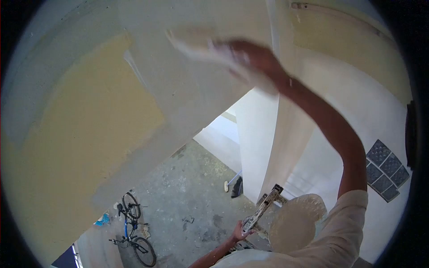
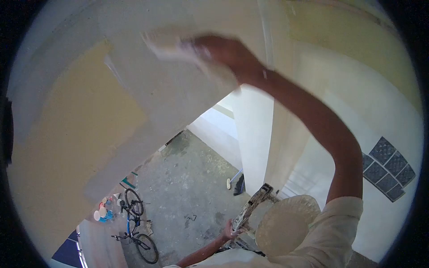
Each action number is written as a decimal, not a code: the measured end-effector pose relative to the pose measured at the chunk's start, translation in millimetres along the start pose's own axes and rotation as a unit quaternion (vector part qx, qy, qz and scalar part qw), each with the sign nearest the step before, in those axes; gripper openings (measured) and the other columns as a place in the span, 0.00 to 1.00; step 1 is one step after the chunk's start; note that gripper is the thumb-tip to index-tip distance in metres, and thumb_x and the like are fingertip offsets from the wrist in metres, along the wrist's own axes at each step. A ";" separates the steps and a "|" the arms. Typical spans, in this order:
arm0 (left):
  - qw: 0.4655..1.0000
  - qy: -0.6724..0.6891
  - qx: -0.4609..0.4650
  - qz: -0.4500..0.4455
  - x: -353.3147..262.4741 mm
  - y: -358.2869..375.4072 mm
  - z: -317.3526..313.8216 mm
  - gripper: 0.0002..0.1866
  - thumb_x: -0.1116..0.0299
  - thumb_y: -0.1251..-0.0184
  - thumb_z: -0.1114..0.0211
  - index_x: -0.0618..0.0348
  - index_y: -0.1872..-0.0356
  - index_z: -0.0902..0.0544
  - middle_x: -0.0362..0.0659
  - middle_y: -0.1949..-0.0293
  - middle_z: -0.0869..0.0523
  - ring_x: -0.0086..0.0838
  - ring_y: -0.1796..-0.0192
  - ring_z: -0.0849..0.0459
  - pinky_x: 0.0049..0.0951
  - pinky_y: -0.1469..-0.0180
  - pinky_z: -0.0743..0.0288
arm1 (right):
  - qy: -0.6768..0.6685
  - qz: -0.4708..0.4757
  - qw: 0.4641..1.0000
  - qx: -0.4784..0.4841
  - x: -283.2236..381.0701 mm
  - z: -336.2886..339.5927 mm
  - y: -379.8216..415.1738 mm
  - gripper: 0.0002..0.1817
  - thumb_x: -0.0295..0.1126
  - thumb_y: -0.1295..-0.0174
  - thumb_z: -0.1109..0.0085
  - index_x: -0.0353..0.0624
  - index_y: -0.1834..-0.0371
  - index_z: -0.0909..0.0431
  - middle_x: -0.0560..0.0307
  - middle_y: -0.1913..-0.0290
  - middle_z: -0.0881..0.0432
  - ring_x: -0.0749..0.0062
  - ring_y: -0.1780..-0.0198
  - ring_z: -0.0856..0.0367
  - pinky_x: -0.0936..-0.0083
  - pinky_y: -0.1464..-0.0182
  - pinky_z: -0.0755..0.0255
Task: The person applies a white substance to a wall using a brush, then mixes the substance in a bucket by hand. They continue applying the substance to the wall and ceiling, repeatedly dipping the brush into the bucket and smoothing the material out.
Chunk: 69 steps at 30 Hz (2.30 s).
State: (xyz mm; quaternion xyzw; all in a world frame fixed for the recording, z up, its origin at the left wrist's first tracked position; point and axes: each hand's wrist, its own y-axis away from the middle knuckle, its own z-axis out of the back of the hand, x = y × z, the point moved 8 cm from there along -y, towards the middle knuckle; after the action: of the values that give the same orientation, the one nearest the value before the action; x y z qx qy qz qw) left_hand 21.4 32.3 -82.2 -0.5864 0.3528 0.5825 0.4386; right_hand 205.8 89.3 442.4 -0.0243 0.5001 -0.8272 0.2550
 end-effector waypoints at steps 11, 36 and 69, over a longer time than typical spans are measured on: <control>0.998 0.050 0.027 0.015 10.7 -2.7 -0.9 0.27 0.59 0.54 0.30 0.67 0.55 0.26 0.45 0.63 0.19 0.27 0.61 0.24 0.28 0.55 0.31 | 0.143 0.116 0.953 0.242 69.4 -50.1 125.0 0.21 0.32 0.48 0.45 0.50 0.48 0.29 0.62 0.43 0.30 0.71 0.37 0.37 0.77 0.40 0.33; 0.999 0.007 -0.008 0.053 67.2 14.3 1.3 0.35 0.51 0.53 0.32 0.64 0.47 0.30 0.51 0.51 0.24 0.37 0.43 0.30 0.33 0.41 0.42 | 0.062 -0.016 0.967 0.245 44.8 -64.2 149.2 0.24 0.30 0.41 0.54 0.52 0.39 0.38 0.61 0.40 0.32 0.68 0.42 0.30 0.73 0.48 0.27; 0.973 -0.216 0.020 -0.078 15.3 -2.9 -3.6 0.32 0.51 0.50 0.35 0.63 0.48 0.29 0.53 0.56 0.21 0.44 0.58 0.23 0.35 0.52 0.32 | 0.068 0.189 0.974 -0.109 64.9 40.1 -144.8 0.17 0.23 0.48 0.39 0.41 0.53 0.25 0.52 0.60 0.19 0.68 0.59 0.19 0.79 0.58 0.24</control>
State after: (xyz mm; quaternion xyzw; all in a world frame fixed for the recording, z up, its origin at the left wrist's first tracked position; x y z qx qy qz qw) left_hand 26.5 31.6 -97.3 -0.4632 0.2143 0.6527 0.5599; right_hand 103.7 81.2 570.0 0.0992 0.5987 -0.7044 0.3681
